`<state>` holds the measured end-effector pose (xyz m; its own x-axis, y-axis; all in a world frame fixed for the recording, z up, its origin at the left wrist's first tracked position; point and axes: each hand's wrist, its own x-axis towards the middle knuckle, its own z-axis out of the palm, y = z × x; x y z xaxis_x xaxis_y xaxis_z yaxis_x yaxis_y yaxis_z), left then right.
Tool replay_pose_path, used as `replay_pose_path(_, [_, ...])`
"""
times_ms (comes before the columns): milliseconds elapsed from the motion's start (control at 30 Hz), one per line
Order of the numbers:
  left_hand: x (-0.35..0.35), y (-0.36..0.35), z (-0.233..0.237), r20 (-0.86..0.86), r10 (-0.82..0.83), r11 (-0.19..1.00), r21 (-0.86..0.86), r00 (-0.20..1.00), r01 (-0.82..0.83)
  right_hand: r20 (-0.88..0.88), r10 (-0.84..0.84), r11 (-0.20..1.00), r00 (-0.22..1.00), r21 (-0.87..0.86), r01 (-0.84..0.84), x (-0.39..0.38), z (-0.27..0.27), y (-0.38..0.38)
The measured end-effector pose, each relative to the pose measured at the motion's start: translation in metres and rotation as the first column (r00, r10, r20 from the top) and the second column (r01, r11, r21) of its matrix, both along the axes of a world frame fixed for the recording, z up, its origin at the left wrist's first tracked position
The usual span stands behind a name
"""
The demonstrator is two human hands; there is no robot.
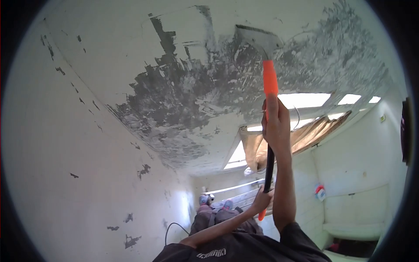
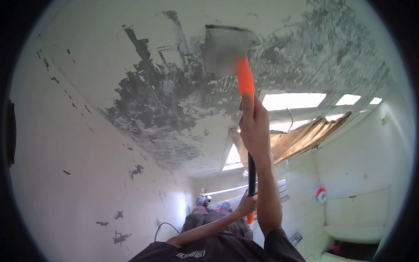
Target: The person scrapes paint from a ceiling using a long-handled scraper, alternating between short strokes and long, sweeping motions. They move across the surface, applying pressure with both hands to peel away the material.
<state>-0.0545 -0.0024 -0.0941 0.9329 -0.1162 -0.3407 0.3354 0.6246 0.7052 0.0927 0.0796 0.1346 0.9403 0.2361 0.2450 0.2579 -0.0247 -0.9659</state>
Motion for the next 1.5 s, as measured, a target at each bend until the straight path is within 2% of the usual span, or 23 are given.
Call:
replay_pose_path(67, [-0.013,-0.005,0.016,-0.140,0.157,0.982,0.125,0.978,-0.140,0.063,-0.029,0.998,0.998,-0.058,0.033,-0.001,-0.018,-0.004])
replay_pose_path(133, [-0.027,-0.008,0.002,-0.128,0.116,0.990,-0.065,0.985,-0.125,-0.011,-0.035,0.990,0.999,-0.140,0.033,-0.006,-0.038,-0.008])
replay_pose_path(267, [0.006,0.025,0.002,-0.174,-0.012,0.996,-0.086,0.985,-0.003,0.007,-0.035,0.996,0.999,-0.083,0.036,0.004,0.016,0.006])
replay_pose_path(400, [0.007,0.020,0.004,-0.189,-0.076,0.995,-0.073,0.979,0.063,-0.052,-0.026,0.999,0.998,-0.019,0.025,-0.003,0.016,0.004])
replay_pose_path(433, [-0.005,0.008,-0.006,0.114,0.060,0.974,0.213,0.992,-0.084,0.012,-0.026,0.999,1.000,-0.044,0.027,-0.001,0.000,0.002])
replay_pose_path(500, [-0.012,0.002,-0.027,0.450,0.105,0.856,0.413,0.887,-0.311,0.007,-0.025,0.998,1.000,-0.049,0.025,-0.004,-0.033,-0.003])
replay_pose_path(533, [-0.014,0.008,-0.036,0.176,0.079,0.978,0.176,0.981,-0.110,-0.018,0.001,0.999,1.000,-0.044,-0.001,-0.005,-0.036,-0.005])
replay_pose_path(600, [-0.005,0.007,-0.016,0.007,0.012,0.983,0.185,1.000,-0.013,-0.020,-0.044,0.994,0.999,-0.105,0.042,-0.004,-0.005,-0.001])
replay_pose_path(700, [0.006,0.031,0.023,0.021,-0.141,0.978,0.156,0.990,0.136,-0.078,0.012,0.999,0.997,-0.040,-0.015,-0.002,0.030,-0.002])
replay_pose_path(733, [0.005,0.030,0.035,-0.001,-0.122,0.985,0.126,0.993,0.121,-0.065,0.005,0.999,0.998,-0.048,-0.008,0.001,0.026,-0.004])
replay_pose_path(767, [0.004,0.027,0.042,-0.030,-0.107,0.989,0.097,0.994,0.110,0.130,-0.007,0.990,0.991,-0.139,0.025,0.004,0.017,-0.007])
replay_pose_path(800, [-0.003,0.018,0.035,-0.024,-0.120,0.988,0.099,0.992,0.122,0.065,-0.017,0.990,0.998,-0.141,0.026,0.000,0.010,-0.009])
replay_pose_path(900, [-0.018,0.000,-0.007,0.353,0.113,0.898,0.363,0.929,-0.247,-0.095,-0.029,0.994,0.995,-0.112,0.018,-0.009,-0.010,-0.012])
replay_pose_path(933, [-0.009,0.006,-0.030,0.104,0.027,0.999,0.035,0.994,-0.031,-0.125,-0.017,0.997,0.992,-0.081,0.007,-0.007,-0.012,-0.012])
replay_pose_path(1000, [-0.002,0.010,-0.033,-0.101,-0.172,0.933,-0.335,0.980,0.130,-0.066,-0.012,0.998,0.998,-0.070,0.007,-0.002,-0.005,-0.010])
replay_pose_path(1100, [-0.010,0.009,0.026,-0.020,-0.029,0.967,0.254,0.999,0.034,-0.058,0.002,0.998,0.998,-0.064,-0.006,-0.005,0.008,-0.014])
replay_pose_path(1200, [-0.023,-0.001,0.018,0.014,0.006,0.957,0.291,1.000,-0.010,-0.111,-0.005,0.999,0.994,-0.042,0.000,-0.006,-0.002,-0.013])
replay_pose_path(1233, [-0.028,-0.001,0.010,0.023,0.008,0.955,0.295,1.000,-0.014,0.182,-0.083,0.988,0.980,-0.111,0.104,0.001,-0.026,-0.011])
replay_pose_path(1267, [-0.034,-0.001,-0.008,-0.085,-0.074,0.997,0.015,0.994,0.075,0.043,-0.073,0.991,0.996,-0.105,0.077,-0.005,-0.030,-0.012])
replay_pose_path(1333, [-0.025,0.005,-0.018,-0.090,-0.109,0.986,-0.135,0.990,0.096,-0.115,-0.055,0.994,0.992,-0.104,0.043,-0.011,-0.037,-0.013])
replay_pose_path(1367, [-0.020,0.008,-0.020,-0.095,-0.129,0.972,-0.208,0.987,0.107,0.113,-0.088,0.982,0.990,-0.159,0.106,-0.006,-0.032,-0.009])
replay_pose_path(1400, [-0.015,0.013,-0.010,-0.004,-0.089,0.992,-0.093,0.996,0.089,0.335,-0.108,0.964,0.936,-0.194,0.181,0.001,-0.025,-0.005])
replay_pose_path(1500, [0.002,0.004,-0.016,0.140,-0.043,0.981,0.191,0.989,0.016,-0.151,0.021,0.999,0.988,-0.030,-0.026,-0.002,0.009,-0.014])
